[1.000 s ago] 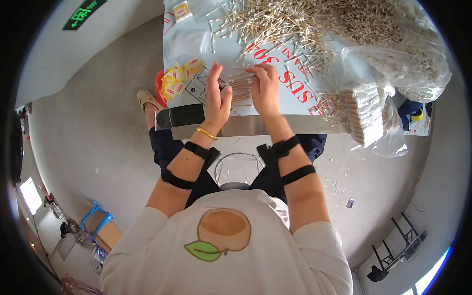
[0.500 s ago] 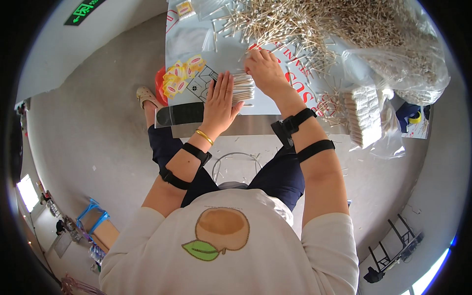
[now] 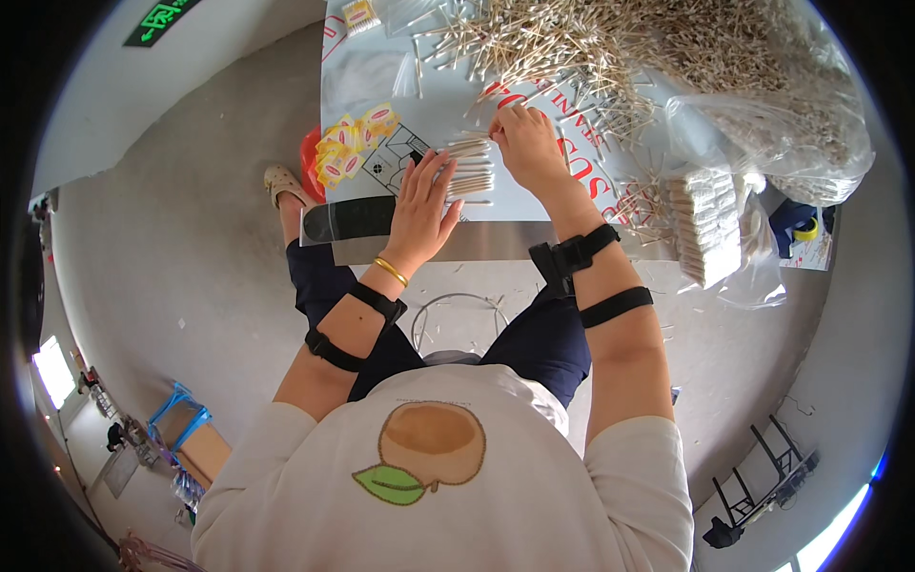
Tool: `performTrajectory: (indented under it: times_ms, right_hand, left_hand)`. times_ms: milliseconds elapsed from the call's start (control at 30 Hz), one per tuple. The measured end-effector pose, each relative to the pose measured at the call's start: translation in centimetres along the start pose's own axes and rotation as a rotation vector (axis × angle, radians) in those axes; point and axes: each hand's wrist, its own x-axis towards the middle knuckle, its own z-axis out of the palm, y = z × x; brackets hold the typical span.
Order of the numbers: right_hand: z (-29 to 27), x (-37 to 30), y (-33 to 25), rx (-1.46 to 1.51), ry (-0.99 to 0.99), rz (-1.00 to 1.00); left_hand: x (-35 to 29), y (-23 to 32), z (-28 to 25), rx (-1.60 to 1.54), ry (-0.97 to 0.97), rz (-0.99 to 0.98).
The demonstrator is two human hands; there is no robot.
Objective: Packing cotton swabs into small transparent containers.
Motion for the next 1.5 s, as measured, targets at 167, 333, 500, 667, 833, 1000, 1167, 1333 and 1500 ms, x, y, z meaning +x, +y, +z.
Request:
performTrajectory:
  times_ms: [167, 333, 500, 667, 833, 1000, 1167, 1333, 1500]
  right_hand:
    - [0.0, -0.3, -0.6, -0.015, -0.027, -0.062]
    - [0.6, -0.2, 0.0, 0.054, -0.011, -0.12]
    - [0.5, -0.3, -0.1, 0.07, -0.022, -0.122]
    - [0.5, -0.5, -0.3, 0.059, -0.019, -0.125]
    - [0.0, -0.9, -0.3, -0.019, -0.019, -0.149]
    - [-0.3, -1.5, -0.3, -0.044, -0.033, -0.13]
    - [-0.5, -2.0, -0.4, -0.038, -0.056, -0.102]
    - [-0.3, -2.2, -0.2, -0.052, -0.029, -0.054]
    - [0.5, -1.6, -0.4, -0.032, 0.01, -0.106]
  left_hand:
    - [-0.1, -0.1, 0.1, 0.008, -0.011, -0.002]
    - [-0.1, -0.1, 0.2, 0.025, -0.007, 0.017]
    - [-0.2, -0.1, 0.1, 0.018, -0.003, 0.019]
    - [0.0, 0.2, 0.0, 0.051, -0.003, 0.004]
    - [0.0, 0.3, -0.1, 0.06, -0.002, 0.005]
    - [0.0, 0.2, -0.1, 0.066, -0.004, 0.011]
    - [0.0, 0.2, 0.0, 0.045, 0.013, 0.005]
    - [0.0, 0.2, -0.1, 0.048, 0.006, -0.002]
    - [0.2, 0.3, -0.1, 0.063, 0.006, 0.011]
